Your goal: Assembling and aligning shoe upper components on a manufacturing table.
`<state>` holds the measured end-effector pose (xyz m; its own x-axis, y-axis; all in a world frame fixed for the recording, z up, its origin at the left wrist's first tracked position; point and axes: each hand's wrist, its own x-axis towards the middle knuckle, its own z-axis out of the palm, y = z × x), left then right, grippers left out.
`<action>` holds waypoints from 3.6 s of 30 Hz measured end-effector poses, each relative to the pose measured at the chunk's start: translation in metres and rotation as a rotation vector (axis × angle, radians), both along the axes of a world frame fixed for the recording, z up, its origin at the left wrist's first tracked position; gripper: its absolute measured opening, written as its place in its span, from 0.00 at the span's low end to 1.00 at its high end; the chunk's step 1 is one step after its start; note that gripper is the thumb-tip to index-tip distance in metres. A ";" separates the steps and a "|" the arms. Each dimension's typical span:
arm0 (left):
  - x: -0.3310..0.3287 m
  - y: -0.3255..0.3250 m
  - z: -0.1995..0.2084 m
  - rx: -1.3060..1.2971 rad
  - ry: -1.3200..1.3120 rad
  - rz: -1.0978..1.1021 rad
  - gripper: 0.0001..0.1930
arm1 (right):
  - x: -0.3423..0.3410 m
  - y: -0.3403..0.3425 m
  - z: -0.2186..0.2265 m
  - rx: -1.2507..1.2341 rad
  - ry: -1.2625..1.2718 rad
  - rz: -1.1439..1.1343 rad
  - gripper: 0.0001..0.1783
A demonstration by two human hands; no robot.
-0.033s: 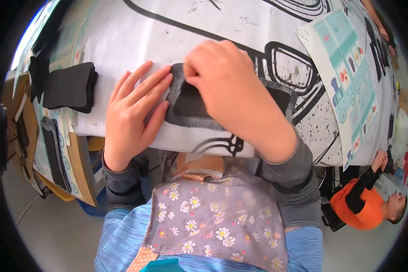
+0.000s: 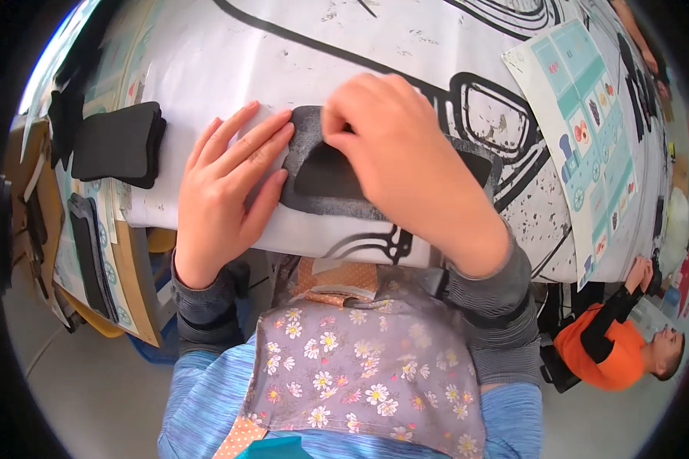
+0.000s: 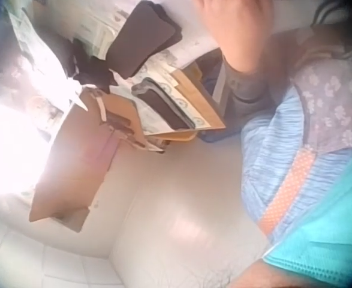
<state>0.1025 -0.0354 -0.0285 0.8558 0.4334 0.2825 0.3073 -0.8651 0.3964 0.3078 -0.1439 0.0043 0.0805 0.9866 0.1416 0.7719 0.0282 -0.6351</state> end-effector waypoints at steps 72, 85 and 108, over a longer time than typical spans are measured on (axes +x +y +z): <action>0.001 0.006 0.006 0.039 0.100 -0.105 0.23 | -0.015 -0.050 0.098 -0.412 -0.507 -0.108 0.25; 0.001 0.006 0.005 0.024 0.043 -0.099 0.22 | -0.029 -0.008 -0.012 0.056 -0.443 -0.063 0.18; 0.002 0.006 0.012 0.042 0.185 -0.184 0.26 | 0.017 -0.062 -0.033 0.420 0.972 -0.105 0.13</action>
<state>0.1044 -0.0293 -0.0170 0.9579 0.2569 0.1282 0.2072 -0.9276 0.3108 0.3251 -0.2063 -0.0290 0.4237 0.8553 0.2981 -0.0503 0.3508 -0.9351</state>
